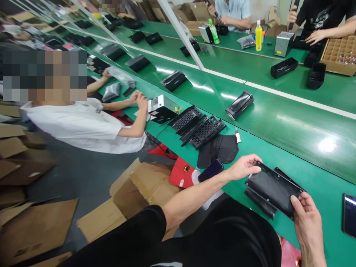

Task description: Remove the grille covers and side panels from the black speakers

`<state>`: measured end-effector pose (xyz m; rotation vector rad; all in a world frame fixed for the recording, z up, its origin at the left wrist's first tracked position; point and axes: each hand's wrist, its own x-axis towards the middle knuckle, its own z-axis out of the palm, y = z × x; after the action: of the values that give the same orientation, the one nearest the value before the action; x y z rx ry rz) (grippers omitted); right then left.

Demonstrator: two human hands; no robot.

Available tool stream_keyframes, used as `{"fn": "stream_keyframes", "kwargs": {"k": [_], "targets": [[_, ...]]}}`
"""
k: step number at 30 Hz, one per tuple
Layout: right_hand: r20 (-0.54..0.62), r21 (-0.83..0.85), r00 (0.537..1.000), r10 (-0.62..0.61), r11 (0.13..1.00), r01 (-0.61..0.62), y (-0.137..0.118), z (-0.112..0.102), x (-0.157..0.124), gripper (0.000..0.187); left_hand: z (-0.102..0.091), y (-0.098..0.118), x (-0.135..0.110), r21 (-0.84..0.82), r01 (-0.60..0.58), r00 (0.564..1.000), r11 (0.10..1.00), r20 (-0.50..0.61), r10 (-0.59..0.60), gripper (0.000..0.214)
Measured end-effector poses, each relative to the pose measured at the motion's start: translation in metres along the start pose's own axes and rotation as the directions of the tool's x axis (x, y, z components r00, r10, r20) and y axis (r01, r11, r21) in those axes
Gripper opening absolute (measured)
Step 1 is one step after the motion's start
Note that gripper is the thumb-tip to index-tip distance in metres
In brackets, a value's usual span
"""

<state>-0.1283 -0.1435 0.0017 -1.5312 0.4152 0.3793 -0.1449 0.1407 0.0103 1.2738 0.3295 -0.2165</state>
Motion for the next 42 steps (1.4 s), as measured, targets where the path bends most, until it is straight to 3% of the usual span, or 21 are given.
{"fn": "stream_keyframes", "kwargs": {"k": [3, 7, 13, 25, 42], "targets": [[-0.019, 0.051, 0.998, 0.06, 0.997, -0.059, -0.001, 0.001, -0.002, 0.051, 0.002, 0.0, 0.0, 0.04, -0.03, 0.999, 0.999, -0.036, 0.031, 0.053], [0.001, 0.028, 0.999, 0.044, 0.999, -0.044, -0.002, 0.0, -0.004, 0.045, 0.004, 0.003, 0.0, 0.068, -0.028, 1.0, 0.997, -0.004, 0.028, 0.052], [-0.014, 0.067, 0.998, 0.067, 0.996, -0.066, -0.003, -0.002, -0.003, 0.047, 0.002, -0.002, 0.003, -0.002, -0.003, 0.999, 1.0, 0.047, 0.003, 0.055], [-0.049, 0.148, 0.992, 0.12, 0.983, -0.112, -0.009, 0.001, -0.007, 0.053, 0.005, -0.005, 0.003, -0.068, 0.02, 1.0, 0.997, 0.022, -0.019, 0.044], [-0.102, 0.117, 0.982, 0.16, 0.982, -0.148, -0.018, 0.01, -0.006, 0.056, 0.005, -0.003, 0.001, -0.101, 0.043, 0.999, 0.994, 0.005, -0.043, 0.037]]}}
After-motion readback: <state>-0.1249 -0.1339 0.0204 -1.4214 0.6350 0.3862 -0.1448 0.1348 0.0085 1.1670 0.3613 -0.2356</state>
